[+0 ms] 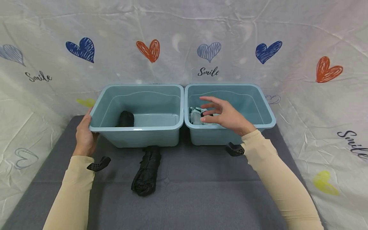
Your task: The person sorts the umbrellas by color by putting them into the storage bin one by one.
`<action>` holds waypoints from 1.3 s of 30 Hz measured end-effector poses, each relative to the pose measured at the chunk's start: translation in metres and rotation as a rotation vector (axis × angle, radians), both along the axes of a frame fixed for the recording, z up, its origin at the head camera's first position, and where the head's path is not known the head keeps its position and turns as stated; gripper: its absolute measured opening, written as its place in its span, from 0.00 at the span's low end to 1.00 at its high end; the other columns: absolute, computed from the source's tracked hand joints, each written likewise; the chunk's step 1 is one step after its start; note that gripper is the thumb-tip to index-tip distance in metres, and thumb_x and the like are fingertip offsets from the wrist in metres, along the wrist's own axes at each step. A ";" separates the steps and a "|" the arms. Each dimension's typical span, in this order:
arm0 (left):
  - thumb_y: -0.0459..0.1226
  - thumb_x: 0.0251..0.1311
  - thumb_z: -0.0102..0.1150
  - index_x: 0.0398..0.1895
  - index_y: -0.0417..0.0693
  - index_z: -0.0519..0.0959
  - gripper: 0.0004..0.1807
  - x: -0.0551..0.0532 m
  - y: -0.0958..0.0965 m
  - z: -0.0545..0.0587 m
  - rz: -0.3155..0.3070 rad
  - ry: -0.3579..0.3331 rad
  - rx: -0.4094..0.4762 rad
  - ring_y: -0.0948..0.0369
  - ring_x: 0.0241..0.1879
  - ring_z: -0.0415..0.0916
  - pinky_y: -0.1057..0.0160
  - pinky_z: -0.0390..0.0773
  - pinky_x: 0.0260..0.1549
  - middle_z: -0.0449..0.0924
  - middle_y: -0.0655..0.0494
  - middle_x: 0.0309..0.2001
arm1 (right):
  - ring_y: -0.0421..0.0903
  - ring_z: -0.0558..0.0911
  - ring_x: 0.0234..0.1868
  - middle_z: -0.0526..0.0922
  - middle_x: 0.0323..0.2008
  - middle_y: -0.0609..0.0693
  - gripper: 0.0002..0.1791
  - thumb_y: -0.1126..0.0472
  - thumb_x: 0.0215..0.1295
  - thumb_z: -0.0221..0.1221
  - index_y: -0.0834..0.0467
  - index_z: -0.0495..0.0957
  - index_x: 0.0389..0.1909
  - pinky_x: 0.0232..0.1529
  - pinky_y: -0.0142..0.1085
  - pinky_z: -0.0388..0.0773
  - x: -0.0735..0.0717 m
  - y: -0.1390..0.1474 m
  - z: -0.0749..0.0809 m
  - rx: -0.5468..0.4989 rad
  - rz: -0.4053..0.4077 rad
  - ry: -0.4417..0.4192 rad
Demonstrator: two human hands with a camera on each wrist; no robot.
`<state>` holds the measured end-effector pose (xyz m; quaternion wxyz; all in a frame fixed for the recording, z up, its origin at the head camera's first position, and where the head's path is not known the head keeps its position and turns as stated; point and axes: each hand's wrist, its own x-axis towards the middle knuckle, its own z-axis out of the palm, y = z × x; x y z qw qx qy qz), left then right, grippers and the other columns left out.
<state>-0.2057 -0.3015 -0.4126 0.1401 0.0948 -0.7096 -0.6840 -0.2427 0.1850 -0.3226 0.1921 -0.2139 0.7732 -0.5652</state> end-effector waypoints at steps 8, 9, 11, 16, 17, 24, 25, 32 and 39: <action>0.49 0.83 0.29 0.81 0.64 0.53 0.27 0.000 -0.001 0.000 -0.014 0.022 0.019 0.62 0.77 0.45 0.54 0.45 0.74 0.48 0.62 0.81 | 0.54 0.74 0.66 0.71 0.69 0.54 0.40 0.61 0.68 0.68 0.47 0.63 0.77 0.61 0.47 0.74 0.040 -0.017 -0.006 -0.084 0.084 0.047; 0.49 0.83 0.29 0.82 0.63 0.53 0.27 0.000 -0.001 0.000 -0.017 0.023 0.019 0.62 0.78 0.45 0.55 0.45 0.74 0.47 0.62 0.81 | 0.54 0.74 0.66 0.71 0.69 0.53 0.40 0.61 0.67 0.68 0.47 0.63 0.77 0.61 0.47 0.75 0.044 -0.020 -0.009 -0.096 0.097 0.037; 0.49 0.83 0.29 0.82 0.63 0.53 0.27 0.000 -0.001 0.000 -0.019 0.024 0.016 0.61 0.78 0.44 0.55 0.45 0.74 0.47 0.62 0.81 | 0.54 0.74 0.66 0.71 0.69 0.54 0.40 0.62 0.67 0.68 0.48 0.63 0.77 0.59 0.47 0.76 0.052 -0.026 -0.017 -0.118 0.118 0.004; 0.49 0.82 0.28 0.82 0.64 0.52 0.28 0.000 -0.001 0.000 -0.022 0.018 0.013 0.61 0.78 0.44 0.54 0.45 0.74 0.46 0.62 0.81 | 0.55 0.74 0.66 0.72 0.68 0.53 0.39 0.62 0.66 0.69 0.48 0.64 0.76 0.58 0.46 0.78 0.065 -0.043 -0.046 -0.136 0.153 -0.070; 0.49 0.82 0.28 0.82 0.64 0.52 0.28 0.000 0.000 0.000 -0.022 0.018 0.013 0.61 0.78 0.44 0.54 0.45 0.74 0.46 0.62 0.81 | 0.55 0.74 0.66 0.72 0.68 0.53 0.39 0.61 0.66 0.69 0.48 0.64 0.76 0.58 0.46 0.78 0.067 -0.047 -0.052 -0.137 0.157 -0.080; 0.49 0.83 0.29 0.82 0.62 0.53 0.28 0.000 0.001 0.000 -0.019 0.032 0.021 0.61 0.78 0.45 0.55 0.46 0.74 0.47 0.62 0.81 | 0.59 0.73 0.66 0.71 0.68 0.57 0.40 0.60 0.65 0.70 0.50 0.64 0.76 0.58 0.45 0.77 0.072 -0.073 -0.096 -0.120 0.162 -0.136; 0.48 0.83 0.29 0.82 0.62 0.53 0.28 0.000 0.000 0.000 -0.020 0.033 0.023 0.61 0.78 0.45 0.55 0.46 0.74 0.47 0.61 0.81 | 0.60 0.73 0.66 0.70 0.69 0.58 0.41 0.60 0.65 0.70 0.50 0.64 0.77 0.58 0.45 0.77 0.073 -0.077 -0.102 -0.114 0.158 -0.143; 0.48 0.83 0.28 0.82 0.62 0.53 0.28 0.000 0.000 0.000 -0.021 0.026 0.019 0.62 0.78 0.45 0.55 0.45 0.74 0.47 0.61 0.81 | 0.62 0.74 0.65 0.68 0.70 0.63 0.41 0.58 0.64 0.71 0.51 0.64 0.76 0.56 0.49 0.77 0.080 -0.103 -0.139 -0.086 0.131 -0.174; 0.48 0.83 0.28 0.82 0.61 0.52 0.28 0.000 0.000 0.001 -0.023 0.028 0.029 0.61 0.78 0.45 0.54 0.44 0.75 0.47 0.61 0.81 | 0.58 0.75 0.63 0.68 0.69 0.61 0.43 0.57 0.63 0.72 0.50 0.64 0.77 0.52 0.45 0.79 0.085 -0.127 -0.159 -0.069 0.117 -0.173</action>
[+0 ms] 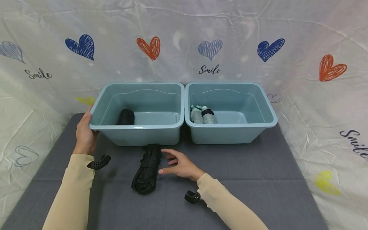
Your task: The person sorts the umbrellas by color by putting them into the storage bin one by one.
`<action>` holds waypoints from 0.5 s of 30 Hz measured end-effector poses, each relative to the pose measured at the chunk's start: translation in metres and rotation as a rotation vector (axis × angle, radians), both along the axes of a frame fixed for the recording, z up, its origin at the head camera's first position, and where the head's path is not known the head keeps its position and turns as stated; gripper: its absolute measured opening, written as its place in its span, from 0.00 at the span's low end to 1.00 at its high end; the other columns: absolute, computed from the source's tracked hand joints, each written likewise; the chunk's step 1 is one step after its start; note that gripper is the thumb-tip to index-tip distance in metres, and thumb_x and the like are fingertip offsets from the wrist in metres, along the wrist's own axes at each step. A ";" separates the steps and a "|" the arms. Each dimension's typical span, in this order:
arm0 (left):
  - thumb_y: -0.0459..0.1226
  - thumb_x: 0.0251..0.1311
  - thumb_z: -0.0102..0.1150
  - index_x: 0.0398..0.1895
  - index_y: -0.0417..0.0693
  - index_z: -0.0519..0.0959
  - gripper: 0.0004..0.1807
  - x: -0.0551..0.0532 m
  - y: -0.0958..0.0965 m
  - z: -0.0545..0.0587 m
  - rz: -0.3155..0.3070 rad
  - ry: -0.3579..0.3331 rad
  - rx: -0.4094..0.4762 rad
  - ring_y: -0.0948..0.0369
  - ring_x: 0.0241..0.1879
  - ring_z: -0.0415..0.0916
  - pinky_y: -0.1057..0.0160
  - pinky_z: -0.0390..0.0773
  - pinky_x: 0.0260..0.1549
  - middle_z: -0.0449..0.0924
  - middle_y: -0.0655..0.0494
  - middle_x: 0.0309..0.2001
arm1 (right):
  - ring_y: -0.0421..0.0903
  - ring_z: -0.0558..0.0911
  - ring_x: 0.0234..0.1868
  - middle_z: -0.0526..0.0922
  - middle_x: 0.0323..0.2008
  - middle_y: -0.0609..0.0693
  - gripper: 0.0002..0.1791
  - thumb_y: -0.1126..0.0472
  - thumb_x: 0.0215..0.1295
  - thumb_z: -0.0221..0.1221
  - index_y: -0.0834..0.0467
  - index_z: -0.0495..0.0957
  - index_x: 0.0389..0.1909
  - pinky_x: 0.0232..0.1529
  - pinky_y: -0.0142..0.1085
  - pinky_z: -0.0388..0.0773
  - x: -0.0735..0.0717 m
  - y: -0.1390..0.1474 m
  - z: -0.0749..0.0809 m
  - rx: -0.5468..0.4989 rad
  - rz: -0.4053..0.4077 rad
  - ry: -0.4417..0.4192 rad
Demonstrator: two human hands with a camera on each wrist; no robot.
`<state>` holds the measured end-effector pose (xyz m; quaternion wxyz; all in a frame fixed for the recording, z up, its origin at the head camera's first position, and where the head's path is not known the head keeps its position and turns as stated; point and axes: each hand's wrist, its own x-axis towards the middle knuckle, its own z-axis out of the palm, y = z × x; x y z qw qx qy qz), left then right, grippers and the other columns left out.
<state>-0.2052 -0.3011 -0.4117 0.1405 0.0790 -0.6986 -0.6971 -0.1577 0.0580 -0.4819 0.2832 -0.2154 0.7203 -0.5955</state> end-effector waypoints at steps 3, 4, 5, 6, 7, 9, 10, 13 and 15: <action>0.48 0.83 0.28 0.82 0.61 0.52 0.28 0.000 0.000 0.000 -0.001 0.002 0.007 0.61 0.77 0.46 0.54 0.44 0.75 0.47 0.61 0.81 | 0.56 0.75 0.63 0.67 0.69 0.60 0.42 0.57 0.62 0.72 0.47 0.65 0.76 0.50 0.43 0.79 0.002 -0.010 -0.001 0.000 0.002 -0.003; 0.48 0.83 0.29 0.82 0.61 0.53 0.28 0.000 0.000 0.000 -0.002 0.004 0.011 0.61 0.78 0.45 0.53 0.44 0.75 0.47 0.61 0.81 | 0.56 0.75 0.62 0.67 0.69 0.60 0.42 0.56 0.62 0.72 0.45 0.65 0.76 0.49 0.42 0.79 0.003 -0.013 -0.002 0.001 0.002 -0.003; 0.48 0.83 0.29 0.82 0.62 0.53 0.28 -0.001 0.000 0.000 -0.002 0.004 0.011 0.61 0.78 0.45 0.54 0.44 0.75 0.47 0.61 0.81 | 0.56 0.75 0.62 0.67 0.69 0.60 0.42 0.56 0.62 0.72 0.44 0.65 0.76 0.48 0.42 0.79 0.003 -0.017 -0.002 -0.001 0.001 -0.003; 0.48 0.83 0.29 0.82 0.62 0.53 0.28 -0.001 0.000 0.000 -0.003 0.003 0.012 0.61 0.78 0.45 0.54 0.44 0.75 0.47 0.61 0.81 | 0.56 0.75 0.62 0.67 0.69 0.59 0.42 0.56 0.62 0.72 0.43 0.66 0.76 0.48 0.42 0.80 0.004 -0.020 -0.002 0.001 -0.003 -0.003; 0.48 0.83 0.29 0.82 0.62 0.53 0.28 -0.001 0.000 0.000 -0.003 0.002 0.013 0.61 0.78 0.45 0.53 0.44 0.75 0.48 0.61 0.81 | 0.55 0.76 0.61 0.67 0.69 0.58 0.42 0.55 0.62 0.72 0.42 0.66 0.75 0.47 0.41 0.80 0.004 -0.024 -0.002 0.007 -0.008 0.000; 0.49 0.83 0.29 0.82 0.63 0.53 0.28 -0.001 0.000 0.000 0.000 -0.001 0.009 0.61 0.78 0.45 0.53 0.44 0.75 0.48 0.62 0.81 | 0.55 0.76 0.60 0.67 0.69 0.56 0.41 0.54 0.61 0.72 0.40 0.66 0.75 0.44 0.41 0.81 0.005 -0.031 -0.002 0.025 -0.023 0.010; 0.48 0.83 0.29 0.82 0.63 0.53 0.28 -0.001 0.000 0.000 0.003 -0.002 0.006 0.61 0.78 0.45 0.54 0.44 0.75 0.48 0.62 0.81 | 0.54 0.76 0.60 0.66 0.69 0.56 0.42 0.53 0.61 0.73 0.40 0.66 0.75 0.43 0.40 0.81 0.006 -0.034 -0.002 0.037 -0.031 0.018; 0.48 0.83 0.29 0.82 0.63 0.53 0.27 -0.001 0.000 -0.001 0.008 -0.006 0.003 0.61 0.77 0.45 0.54 0.44 0.75 0.48 0.62 0.81 | 0.51 0.76 0.56 0.66 0.68 0.55 0.43 0.50 0.60 0.73 0.38 0.66 0.75 0.40 0.39 0.81 0.008 -0.045 0.000 0.084 -0.059 0.051; 0.48 0.83 0.29 0.82 0.63 0.53 0.27 -0.001 0.000 -0.001 0.010 -0.007 0.001 0.61 0.77 0.46 0.54 0.45 0.74 0.48 0.62 0.81 | 0.49 0.76 0.52 0.67 0.65 0.54 0.43 0.49 0.59 0.73 0.40 0.66 0.75 0.40 0.38 0.80 0.009 -0.051 0.002 0.109 -0.073 0.073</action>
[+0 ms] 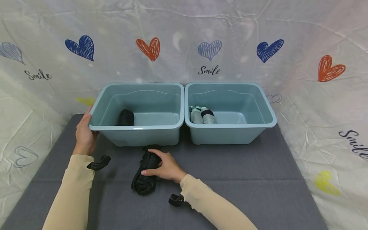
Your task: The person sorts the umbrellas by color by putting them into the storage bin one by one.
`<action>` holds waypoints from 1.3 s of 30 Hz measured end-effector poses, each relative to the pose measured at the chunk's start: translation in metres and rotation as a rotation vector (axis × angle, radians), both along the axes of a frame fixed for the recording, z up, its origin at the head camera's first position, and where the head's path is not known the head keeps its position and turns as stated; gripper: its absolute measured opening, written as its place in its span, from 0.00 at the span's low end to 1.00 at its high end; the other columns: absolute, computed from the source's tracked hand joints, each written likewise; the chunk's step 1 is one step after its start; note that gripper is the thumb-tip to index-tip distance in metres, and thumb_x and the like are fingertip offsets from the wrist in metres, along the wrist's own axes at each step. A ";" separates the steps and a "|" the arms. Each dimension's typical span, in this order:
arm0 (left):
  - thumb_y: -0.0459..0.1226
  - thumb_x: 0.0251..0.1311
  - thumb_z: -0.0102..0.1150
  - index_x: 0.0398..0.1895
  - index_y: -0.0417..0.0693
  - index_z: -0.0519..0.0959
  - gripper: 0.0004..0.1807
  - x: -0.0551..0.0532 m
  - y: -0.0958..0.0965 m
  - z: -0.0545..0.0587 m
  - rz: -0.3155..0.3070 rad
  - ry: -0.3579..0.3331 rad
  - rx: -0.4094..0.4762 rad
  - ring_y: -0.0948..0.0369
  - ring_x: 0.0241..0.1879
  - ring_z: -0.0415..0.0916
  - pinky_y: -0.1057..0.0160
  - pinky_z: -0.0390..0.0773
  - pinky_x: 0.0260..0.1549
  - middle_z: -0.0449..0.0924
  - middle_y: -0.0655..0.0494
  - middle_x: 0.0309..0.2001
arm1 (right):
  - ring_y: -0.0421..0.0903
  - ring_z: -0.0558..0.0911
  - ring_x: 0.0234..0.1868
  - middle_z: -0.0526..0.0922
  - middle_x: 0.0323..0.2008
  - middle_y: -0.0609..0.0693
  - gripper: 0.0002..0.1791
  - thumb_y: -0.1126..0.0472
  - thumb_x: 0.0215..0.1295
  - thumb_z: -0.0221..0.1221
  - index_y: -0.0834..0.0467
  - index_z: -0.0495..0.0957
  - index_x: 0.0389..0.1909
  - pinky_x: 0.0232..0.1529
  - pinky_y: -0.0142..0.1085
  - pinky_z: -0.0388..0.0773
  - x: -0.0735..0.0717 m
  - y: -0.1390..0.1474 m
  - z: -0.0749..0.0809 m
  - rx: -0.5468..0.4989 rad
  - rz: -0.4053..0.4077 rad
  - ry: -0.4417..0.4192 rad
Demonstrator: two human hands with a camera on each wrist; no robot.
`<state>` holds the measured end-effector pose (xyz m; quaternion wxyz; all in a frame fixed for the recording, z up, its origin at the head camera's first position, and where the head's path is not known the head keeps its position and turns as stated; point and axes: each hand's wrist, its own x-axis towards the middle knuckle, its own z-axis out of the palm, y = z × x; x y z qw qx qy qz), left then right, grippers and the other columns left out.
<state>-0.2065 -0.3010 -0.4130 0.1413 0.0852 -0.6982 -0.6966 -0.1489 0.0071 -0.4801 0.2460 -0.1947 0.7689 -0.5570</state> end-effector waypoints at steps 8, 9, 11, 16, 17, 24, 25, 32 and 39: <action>0.48 0.83 0.29 0.82 0.62 0.54 0.27 0.000 0.000 -0.001 0.005 0.006 -0.001 0.61 0.77 0.47 0.54 0.45 0.74 0.49 0.61 0.81 | 0.49 0.68 0.56 0.69 0.60 0.56 0.44 0.44 0.55 0.75 0.44 0.70 0.73 0.55 0.48 0.72 0.001 -0.021 0.006 0.086 -0.037 0.048; 0.48 0.83 0.29 0.82 0.62 0.54 0.28 0.000 0.000 -0.001 0.003 0.007 0.001 0.61 0.77 0.47 0.54 0.45 0.74 0.49 0.61 0.81 | 0.49 0.68 0.58 0.68 0.62 0.57 0.45 0.44 0.54 0.76 0.43 0.70 0.73 0.57 0.50 0.71 0.000 -0.023 0.007 0.100 -0.040 0.046; 0.49 0.83 0.29 0.81 0.63 0.54 0.28 0.000 0.000 -0.001 0.002 0.006 0.003 0.61 0.77 0.47 0.54 0.46 0.74 0.49 0.61 0.81 | 0.52 0.68 0.60 0.66 0.64 0.59 0.45 0.43 0.53 0.76 0.43 0.70 0.73 0.58 0.53 0.71 0.000 -0.028 0.009 0.121 -0.045 0.034; 0.49 0.82 0.29 0.82 0.63 0.54 0.28 0.000 -0.001 0.000 -0.001 0.003 0.010 0.60 0.77 0.47 0.54 0.47 0.73 0.49 0.61 0.81 | 0.58 0.67 0.64 0.61 0.69 0.66 0.46 0.43 0.51 0.77 0.44 0.71 0.73 0.58 0.55 0.71 -0.001 -0.041 0.014 0.150 -0.043 0.030; 0.49 0.82 0.29 0.82 0.63 0.54 0.28 0.000 -0.001 0.000 -0.002 0.003 0.009 0.60 0.77 0.47 0.54 0.47 0.73 0.49 0.61 0.81 | 0.59 0.68 0.65 0.60 0.69 0.67 0.46 0.43 0.52 0.77 0.44 0.70 0.73 0.58 0.56 0.71 -0.001 -0.044 0.015 0.156 -0.042 0.028; 0.49 0.82 0.29 0.81 0.64 0.54 0.28 0.001 -0.001 0.000 0.000 -0.004 -0.006 0.60 0.77 0.47 0.53 0.46 0.74 0.48 0.61 0.81 | 0.68 0.65 0.69 0.49 0.75 0.71 0.44 0.36 0.56 0.72 0.42 0.69 0.73 0.59 0.60 0.70 0.003 -0.060 0.017 0.220 -0.069 -0.005; 0.50 0.82 0.29 0.81 0.64 0.54 0.28 0.001 -0.001 0.000 0.001 -0.007 -0.007 0.60 0.77 0.47 0.52 0.46 0.74 0.48 0.61 0.81 | 0.70 0.65 0.69 0.47 0.76 0.71 0.44 0.36 0.56 0.72 0.42 0.70 0.73 0.59 0.61 0.69 0.004 -0.062 0.017 0.231 -0.079 -0.005; 0.50 0.82 0.29 0.81 0.66 0.54 0.27 0.001 0.000 0.001 0.002 -0.007 -0.004 0.59 0.77 0.47 0.53 0.48 0.73 0.49 0.61 0.81 | 0.69 0.70 0.64 0.54 0.72 0.71 0.47 0.40 0.49 0.77 0.45 0.72 0.71 0.55 0.60 0.72 0.004 -0.068 0.018 0.291 -0.111 0.031; 0.50 0.82 0.30 0.81 0.65 0.54 0.27 0.002 0.000 0.000 0.000 0.001 0.003 0.59 0.77 0.47 0.53 0.49 0.72 0.49 0.61 0.81 | 0.54 0.69 0.63 0.71 0.65 0.52 0.46 0.45 0.45 0.81 0.43 0.74 0.68 0.57 0.51 0.72 0.001 -0.055 0.014 0.160 -0.067 0.038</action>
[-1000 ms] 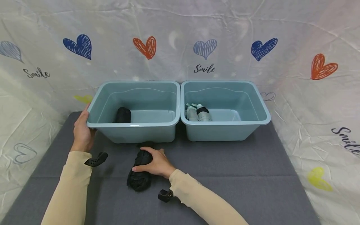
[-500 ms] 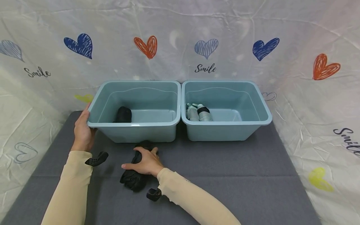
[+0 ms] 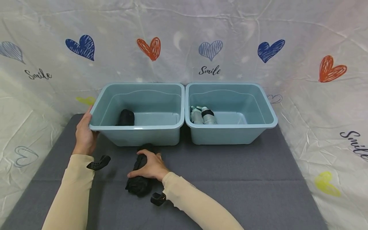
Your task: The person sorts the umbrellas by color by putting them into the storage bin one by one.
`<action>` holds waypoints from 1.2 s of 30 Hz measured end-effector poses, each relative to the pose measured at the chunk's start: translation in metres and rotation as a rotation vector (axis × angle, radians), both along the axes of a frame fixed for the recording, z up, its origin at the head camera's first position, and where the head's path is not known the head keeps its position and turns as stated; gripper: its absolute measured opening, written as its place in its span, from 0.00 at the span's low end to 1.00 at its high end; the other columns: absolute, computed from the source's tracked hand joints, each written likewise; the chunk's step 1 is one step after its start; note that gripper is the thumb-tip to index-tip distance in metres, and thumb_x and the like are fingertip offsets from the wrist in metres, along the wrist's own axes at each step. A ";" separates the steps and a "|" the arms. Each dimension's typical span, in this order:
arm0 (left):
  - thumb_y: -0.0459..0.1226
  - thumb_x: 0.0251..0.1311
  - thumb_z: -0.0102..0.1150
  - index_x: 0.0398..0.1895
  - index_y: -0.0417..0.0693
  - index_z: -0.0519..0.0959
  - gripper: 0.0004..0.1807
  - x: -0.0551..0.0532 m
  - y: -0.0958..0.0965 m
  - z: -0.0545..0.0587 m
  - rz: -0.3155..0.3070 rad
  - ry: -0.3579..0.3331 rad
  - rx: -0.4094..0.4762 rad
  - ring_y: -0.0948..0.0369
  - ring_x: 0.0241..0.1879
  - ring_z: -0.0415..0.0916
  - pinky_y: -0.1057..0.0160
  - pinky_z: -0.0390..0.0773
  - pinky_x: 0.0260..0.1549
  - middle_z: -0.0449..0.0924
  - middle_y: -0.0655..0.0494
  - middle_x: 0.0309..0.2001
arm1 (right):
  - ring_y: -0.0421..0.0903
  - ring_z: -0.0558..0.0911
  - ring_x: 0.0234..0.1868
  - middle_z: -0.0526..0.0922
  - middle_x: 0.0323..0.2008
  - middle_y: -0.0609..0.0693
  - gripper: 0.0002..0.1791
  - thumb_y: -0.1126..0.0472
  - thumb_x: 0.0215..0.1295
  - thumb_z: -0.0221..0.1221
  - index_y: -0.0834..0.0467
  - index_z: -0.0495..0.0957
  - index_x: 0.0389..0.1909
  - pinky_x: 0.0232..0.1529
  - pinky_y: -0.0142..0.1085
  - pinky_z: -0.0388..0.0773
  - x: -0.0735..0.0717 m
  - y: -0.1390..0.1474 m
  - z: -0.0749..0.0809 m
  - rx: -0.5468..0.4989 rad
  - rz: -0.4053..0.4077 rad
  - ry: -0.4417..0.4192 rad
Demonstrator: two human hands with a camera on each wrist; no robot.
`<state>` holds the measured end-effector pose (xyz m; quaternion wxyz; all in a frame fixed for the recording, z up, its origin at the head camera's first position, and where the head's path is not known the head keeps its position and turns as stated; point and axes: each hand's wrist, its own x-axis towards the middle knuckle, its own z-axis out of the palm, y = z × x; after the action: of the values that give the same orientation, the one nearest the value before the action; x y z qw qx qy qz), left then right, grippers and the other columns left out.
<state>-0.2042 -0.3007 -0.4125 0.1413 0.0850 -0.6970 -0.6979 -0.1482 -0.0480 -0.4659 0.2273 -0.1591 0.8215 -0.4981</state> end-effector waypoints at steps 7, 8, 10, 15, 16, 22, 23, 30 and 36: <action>0.49 0.82 0.29 0.81 0.64 0.53 0.27 -0.001 -0.001 0.001 -0.011 0.009 0.002 0.59 0.77 0.46 0.53 0.47 0.73 0.48 0.61 0.81 | 0.41 0.76 0.56 0.74 0.60 0.40 0.41 0.51 0.50 0.79 0.33 0.73 0.66 0.58 0.43 0.73 0.001 0.022 0.014 -0.236 0.082 -0.097; 0.49 0.82 0.29 0.82 0.63 0.53 0.28 -0.001 -0.001 0.001 -0.013 0.010 0.002 0.59 0.78 0.46 0.53 0.47 0.74 0.48 0.61 0.81 | 0.40 0.77 0.54 0.74 0.59 0.40 0.41 0.53 0.51 0.79 0.33 0.73 0.66 0.57 0.41 0.73 0.001 0.026 0.018 -0.271 0.101 -0.106; 0.49 0.83 0.29 0.82 0.63 0.53 0.28 0.000 -0.001 0.002 -0.018 0.010 -0.002 0.59 0.78 0.45 0.53 0.46 0.74 0.47 0.61 0.81 | 0.40 0.79 0.53 0.74 0.60 0.40 0.41 0.56 0.53 0.78 0.33 0.72 0.67 0.57 0.39 0.75 0.003 0.031 0.026 -0.346 0.150 -0.133; 0.49 0.83 0.28 0.82 0.63 0.52 0.28 0.000 -0.002 0.002 -0.025 0.012 -0.020 0.59 0.78 0.45 0.51 0.44 0.75 0.46 0.61 0.81 | 0.46 0.83 0.51 0.77 0.59 0.46 0.43 0.67 0.56 0.75 0.38 0.71 0.70 0.52 0.41 0.80 0.007 0.043 0.049 -0.504 0.283 -0.202; 0.49 0.83 0.28 0.82 0.63 0.52 0.28 0.000 -0.002 0.002 -0.025 0.012 -0.022 0.59 0.78 0.45 0.51 0.44 0.75 0.46 0.61 0.81 | 0.47 0.84 0.50 0.77 0.58 0.47 0.43 0.68 0.56 0.74 0.39 0.70 0.70 0.52 0.42 0.81 0.008 0.045 0.054 -0.521 0.306 -0.204; 0.50 0.83 0.28 0.81 0.65 0.53 0.27 0.001 -0.003 0.003 -0.017 -0.003 -0.018 0.60 0.78 0.45 0.51 0.45 0.75 0.47 0.62 0.81 | 0.46 0.82 0.53 0.72 0.64 0.45 0.45 0.70 0.58 0.72 0.44 0.66 0.74 0.56 0.44 0.79 0.007 0.050 0.088 -0.577 0.418 -0.125; 0.50 0.83 0.28 0.81 0.65 0.53 0.27 0.001 -0.003 0.003 -0.018 -0.003 -0.016 0.60 0.78 0.45 0.52 0.45 0.75 0.47 0.62 0.81 | 0.46 0.82 0.55 0.71 0.65 0.45 0.45 0.70 0.58 0.71 0.45 0.65 0.75 0.56 0.45 0.79 0.005 0.050 0.094 -0.589 0.433 -0.111; 0.49 0.83 0.29 0.81 0.65 0.53 0.27 -0.001 -0.003 0.002 -0.008 -0.004 -0.017 0.61 0.77 0.45 0.52 0.44 0.74 0.46 0.62 0.81 | 0.52 0.78 0.58 0.65 0.70 0.50 0.49 0.72 0.60 0.68 0.41 0.59 0.78 0.59 0.47 0.76 -0.029 0.047 0.126 -0.645 0.426 -0.123; 0.49 0.83 0.28 0.81 0.65 0.53 0.27 -0.001 -0.003 0.000 -0.006 -0.006 -0.028 0.62 0.77 0.44 0.52 0.43 0.75 0.45 0.61 0.82 | 0.47 0.71 0.65 0.55 0.75 0.40 0.48 0.67 0.61 0.69 0.37 0.60 0.78 0.60 0.44 0.75 -0.075 0.031 0.135 -0.613 0.255 -0.098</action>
<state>-0.2054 -0.3034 -0.4124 0.1381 0.0830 -0.7075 -0.6881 -0.2227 -0.0174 -0.3313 0.2683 -0.2975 0.5949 -0.6968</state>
